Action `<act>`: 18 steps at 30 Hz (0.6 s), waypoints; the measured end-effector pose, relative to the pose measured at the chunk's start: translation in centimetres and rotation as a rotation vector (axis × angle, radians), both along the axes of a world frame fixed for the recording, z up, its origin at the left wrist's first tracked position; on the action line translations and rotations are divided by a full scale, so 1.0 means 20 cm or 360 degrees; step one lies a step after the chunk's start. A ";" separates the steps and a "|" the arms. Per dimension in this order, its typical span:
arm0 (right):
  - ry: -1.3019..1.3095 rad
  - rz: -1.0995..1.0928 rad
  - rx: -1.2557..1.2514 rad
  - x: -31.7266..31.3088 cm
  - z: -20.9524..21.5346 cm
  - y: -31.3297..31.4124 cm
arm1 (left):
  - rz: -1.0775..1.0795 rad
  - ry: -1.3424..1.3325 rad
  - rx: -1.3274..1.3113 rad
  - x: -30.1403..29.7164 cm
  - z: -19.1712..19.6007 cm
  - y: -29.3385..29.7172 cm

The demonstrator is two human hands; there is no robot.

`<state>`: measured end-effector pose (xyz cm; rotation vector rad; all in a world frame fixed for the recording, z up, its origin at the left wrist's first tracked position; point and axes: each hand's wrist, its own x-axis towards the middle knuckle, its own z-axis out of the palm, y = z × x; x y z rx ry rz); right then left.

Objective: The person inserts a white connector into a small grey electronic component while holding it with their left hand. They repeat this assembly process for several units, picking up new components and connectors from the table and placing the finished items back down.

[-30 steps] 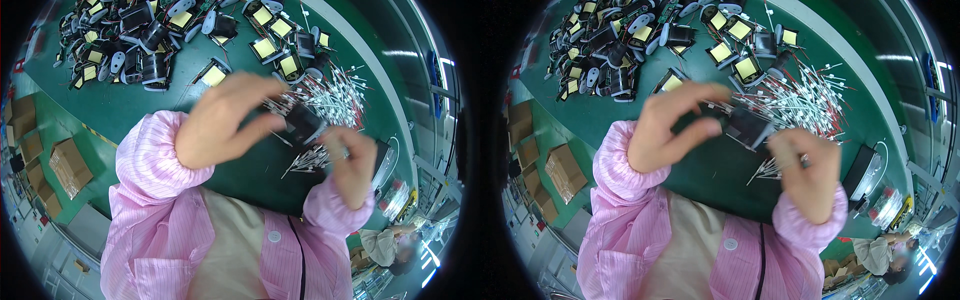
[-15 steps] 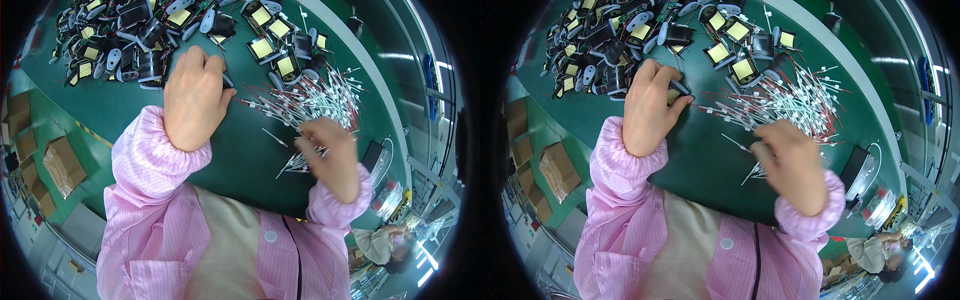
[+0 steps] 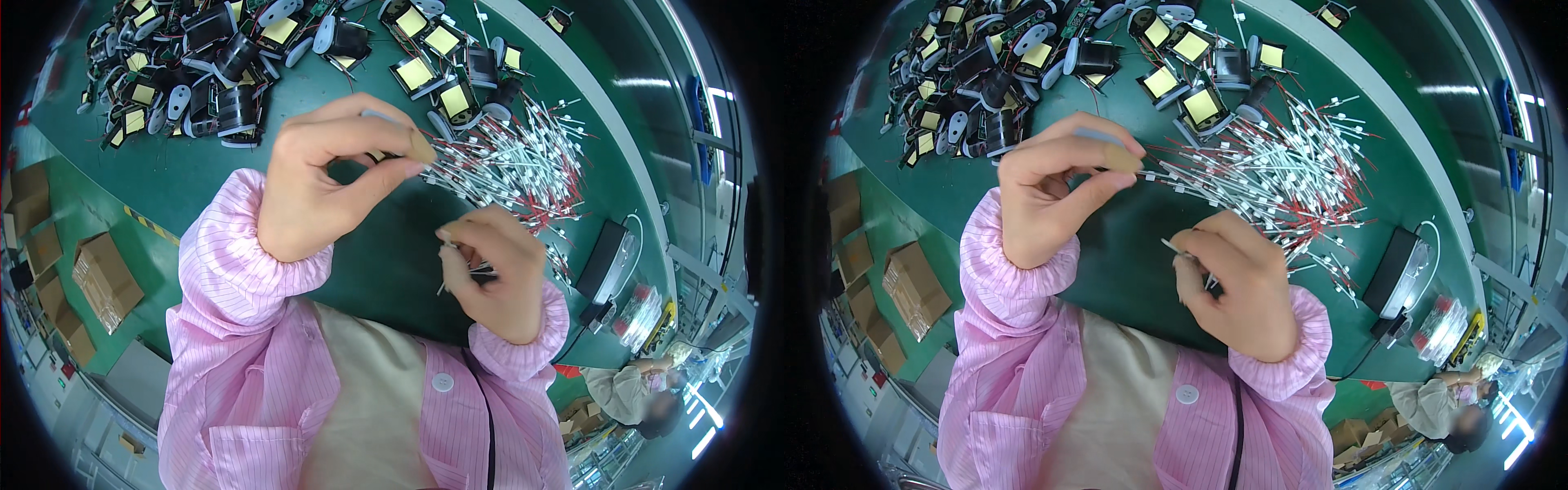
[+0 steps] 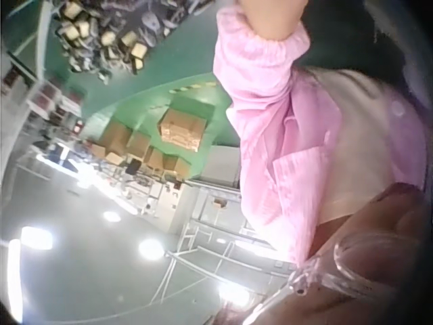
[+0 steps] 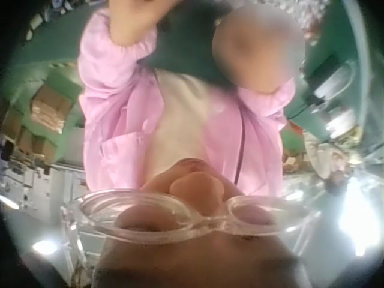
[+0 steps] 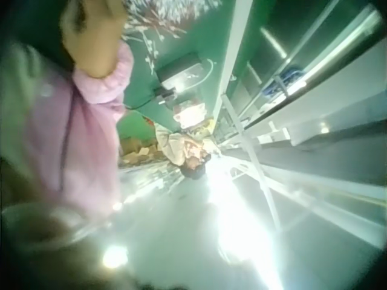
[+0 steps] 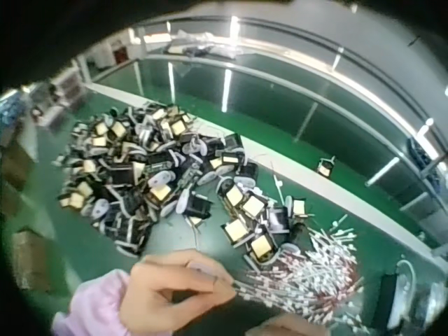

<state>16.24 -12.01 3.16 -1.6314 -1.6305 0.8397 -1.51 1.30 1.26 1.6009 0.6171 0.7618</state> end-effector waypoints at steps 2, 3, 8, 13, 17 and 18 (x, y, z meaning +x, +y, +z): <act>0.0561 -0.0037 0.0014 0.03 0.03 0.01 | -0.0137 -0.0013 -0.0163 0.01 -0.02 -0.02; 0.0867 -0.0168 -0.0055 0.02 0.03 0.00 | -0.0214 -0.0025 -0.0247 0.02 -0.03 -0.02; 0.1509 -0.0497 -0.0195 -0.01 0.02 -0.01 | -0.0662 -0.0013 -0.0688 0.04 -0.02 -0.02; 0.1413 -0.0643 -0.0106 -0.03 0.03 -0.01 | -0.0710 0.0058 -0.0387 0.04 -0.04 -0.03; 0.1245 -0.0705 -0.0048 -0.05 0.04 -0.01 | -0.0589 0.0000 -0.0115 0.04 -0.06 -0.04; 0.1203 -0.0711 -0.0046 -0.06 0.04 -0.01 | -0.0580 0.0000 -0.0112 0.04 -0.06 -0.04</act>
